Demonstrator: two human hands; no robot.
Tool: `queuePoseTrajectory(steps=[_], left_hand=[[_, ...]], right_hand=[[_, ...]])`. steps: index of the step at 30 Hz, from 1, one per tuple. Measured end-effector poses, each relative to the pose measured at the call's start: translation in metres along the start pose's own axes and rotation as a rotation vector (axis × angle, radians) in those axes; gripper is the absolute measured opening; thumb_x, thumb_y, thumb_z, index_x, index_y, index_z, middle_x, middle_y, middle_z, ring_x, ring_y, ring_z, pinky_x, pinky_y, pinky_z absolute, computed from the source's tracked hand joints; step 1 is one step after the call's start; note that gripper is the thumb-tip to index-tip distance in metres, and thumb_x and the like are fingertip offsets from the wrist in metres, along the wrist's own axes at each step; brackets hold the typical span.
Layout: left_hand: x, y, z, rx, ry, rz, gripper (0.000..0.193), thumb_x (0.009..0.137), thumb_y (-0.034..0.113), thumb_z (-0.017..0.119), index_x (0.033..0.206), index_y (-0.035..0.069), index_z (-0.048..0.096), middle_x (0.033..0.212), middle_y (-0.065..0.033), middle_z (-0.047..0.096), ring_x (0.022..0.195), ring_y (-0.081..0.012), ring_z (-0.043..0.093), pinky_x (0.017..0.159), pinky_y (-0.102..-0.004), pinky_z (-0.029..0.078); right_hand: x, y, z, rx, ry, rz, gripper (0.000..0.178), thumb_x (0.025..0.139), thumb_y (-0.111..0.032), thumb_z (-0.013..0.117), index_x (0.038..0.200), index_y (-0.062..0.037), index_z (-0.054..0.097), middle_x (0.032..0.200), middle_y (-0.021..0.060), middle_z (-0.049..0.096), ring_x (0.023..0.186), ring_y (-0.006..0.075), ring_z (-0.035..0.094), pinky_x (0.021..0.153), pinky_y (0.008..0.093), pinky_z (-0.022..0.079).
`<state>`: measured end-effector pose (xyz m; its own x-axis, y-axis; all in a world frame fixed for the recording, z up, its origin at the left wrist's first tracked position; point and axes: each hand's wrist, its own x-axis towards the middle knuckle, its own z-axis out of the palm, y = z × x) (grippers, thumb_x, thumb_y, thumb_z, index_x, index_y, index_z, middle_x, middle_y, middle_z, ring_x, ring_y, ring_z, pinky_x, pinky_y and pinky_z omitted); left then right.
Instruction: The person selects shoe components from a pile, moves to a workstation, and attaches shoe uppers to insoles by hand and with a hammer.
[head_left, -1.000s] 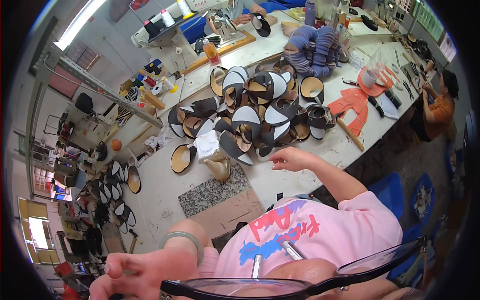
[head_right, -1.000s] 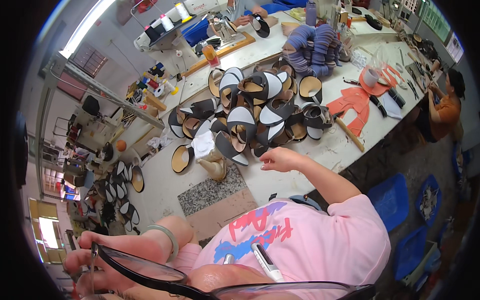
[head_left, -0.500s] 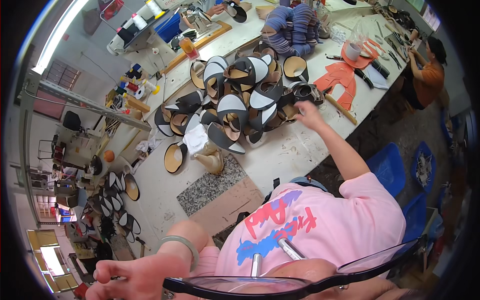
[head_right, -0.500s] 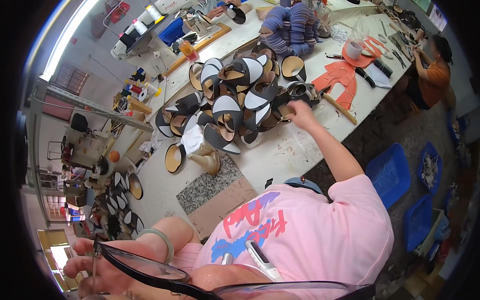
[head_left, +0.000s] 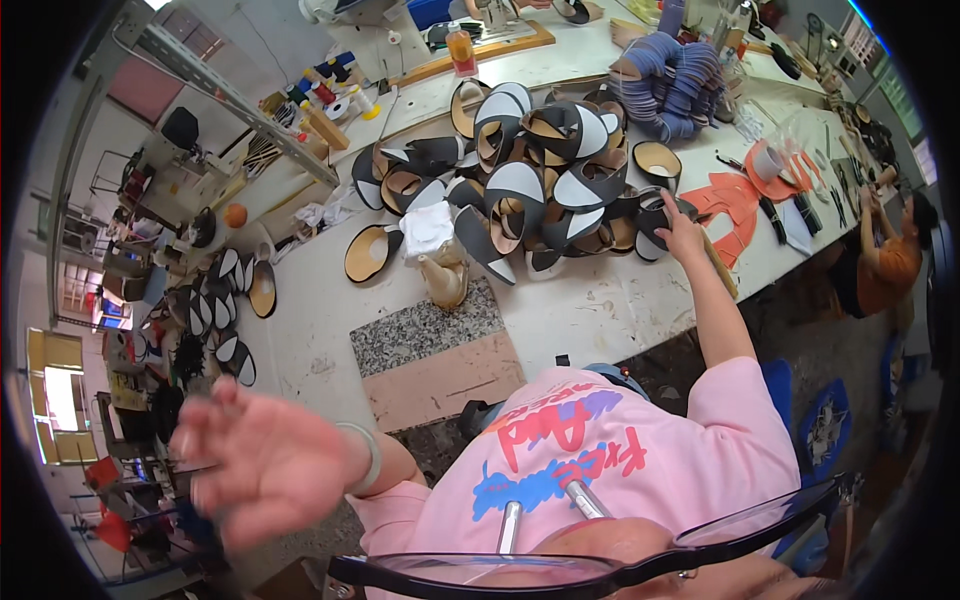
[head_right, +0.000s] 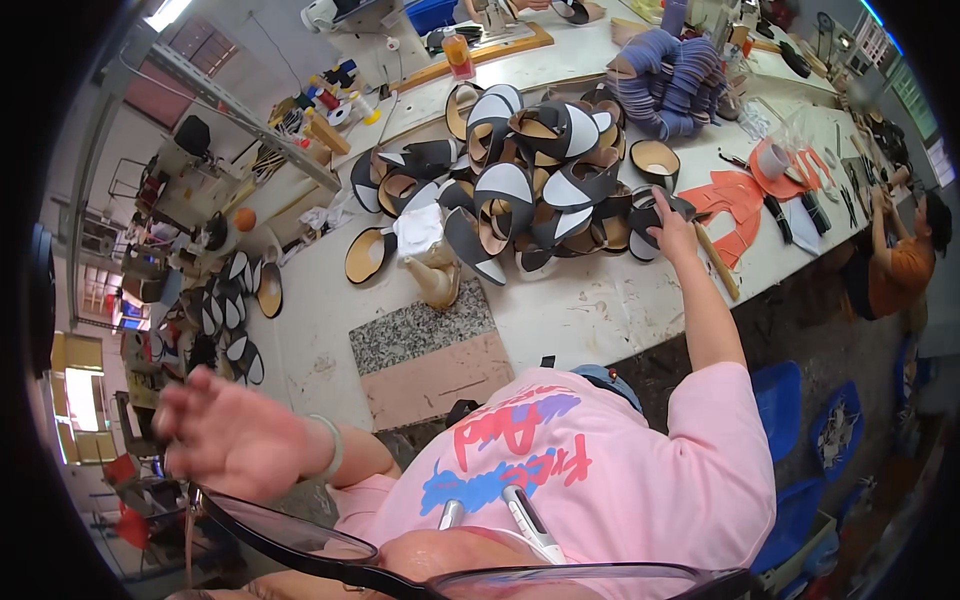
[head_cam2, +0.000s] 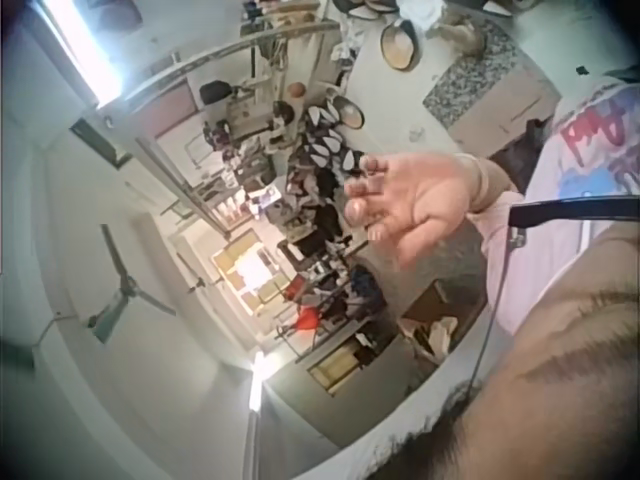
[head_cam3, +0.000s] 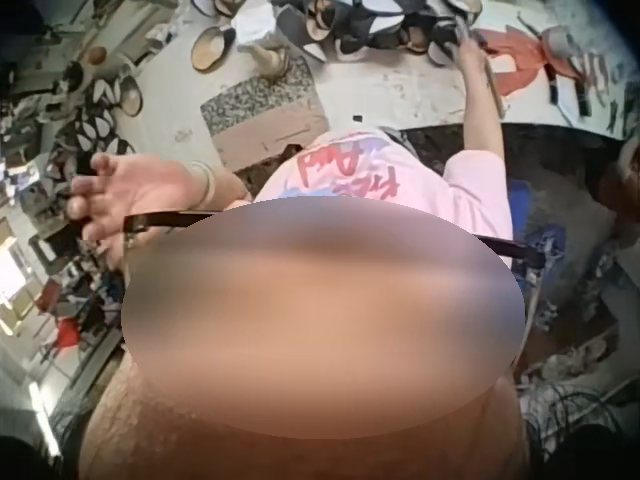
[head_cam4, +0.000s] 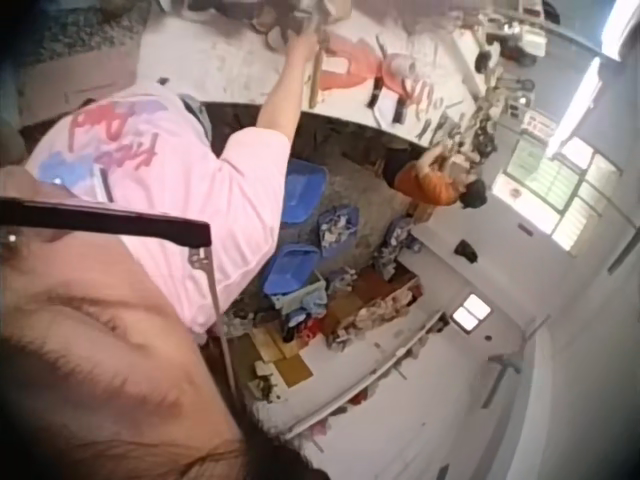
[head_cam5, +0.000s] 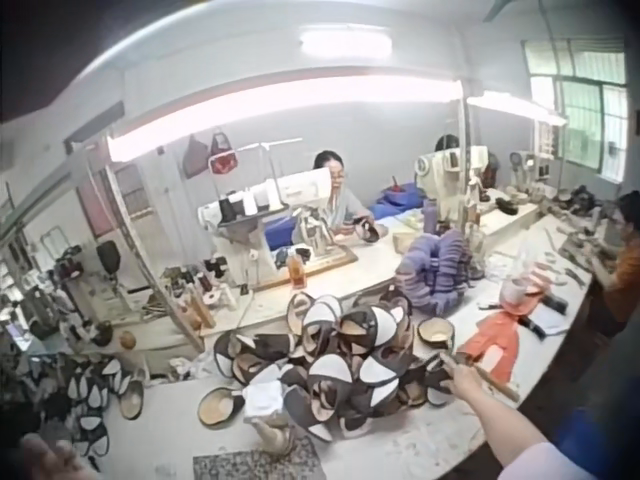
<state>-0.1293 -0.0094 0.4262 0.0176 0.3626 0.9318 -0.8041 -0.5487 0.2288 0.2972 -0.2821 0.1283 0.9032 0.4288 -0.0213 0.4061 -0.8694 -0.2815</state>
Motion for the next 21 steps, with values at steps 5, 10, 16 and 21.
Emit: queuePoseTrajectory(steps=[5, 10, 16, 21], left_hand=[[-0.092, -0.044, -0.055, 0.396, 0.211, -0.559, 0.053, 0.101, 0.049, 0.033, 0.115, 0.004, 0.056, 0.119, -0.01, 0.055, 0.109, -0.02, 0.051, 0.091, -0.0349, 0.041], [-0.166, -0.051, -0.073, 0.601, 0.06, -1.015, 0.044, 0.102, 0.04, 0.04, 0.115, 0.0, 0.053, 0.104, -0.005, 0.055, 0.096, -0.0133, 0.051, 0.088, -0.0283, 0.041], [-0.24, -0.073, -0.081, 0.448, 0.229, -1.306, 0.03, 0.099, 0.026, 0.052, 0.114, 0.0, 0.055, 0.098, -0.0017, 0.055, 0.091, -0.0091, 0.049, 0.083, -0.0239, 0.042], [-0.266, -0.087, -0.043, 0.469, -0.157, -1.391, 0.025, 0.098, 0.022, 0.054, 0.114, 0.003, 0.058, 0.092, 0.0007, 0.057, 0.085, -0.0079, 0.052, 0.077, -0.0222, 0.043]], right_hand=[[0.008, -0.009, -0.035, -0.041, 0.09, -0.146, 0.072, 0.073, -0.014, 0.077, 0.135, -0.0258, 0.042, 0.096, 0.0186, 0.066, 0.093, 0.0356, 0.063, 0.077, 0.0442, 0.049], [-0.009, -0.047, -0.115, 0.12, 0.095, -0.196, 0.075, 0.069, -0.009, 0.078, 0.134, -0.0237, 0.045, 0.098, 0.0204, 0.065, 0.091, 0.0385, 0.063, 0.081, 0.0435, 0.049], [-0.011, -0.096, -0.133, 0.219, -0.096, -0.183, 0.076, 0.069, -0.013, 0.079, 0.135, -0.0215, 0.043, 0.108, 0.0218, 0.063, 0.1, 0.0398, 0.061, 0.085, 0.0435, 0.048], [-0.023, -0.087, -0.103, 0.245, -0.098, -0.002, 0.069, 0.074, -0.037, 0.077, 0.13, -0.0108, 0.048, 0.105, 0.023, 0.065, 0.098, 0.0375, 0.063, 0.085, 0.0418, 0.05]])
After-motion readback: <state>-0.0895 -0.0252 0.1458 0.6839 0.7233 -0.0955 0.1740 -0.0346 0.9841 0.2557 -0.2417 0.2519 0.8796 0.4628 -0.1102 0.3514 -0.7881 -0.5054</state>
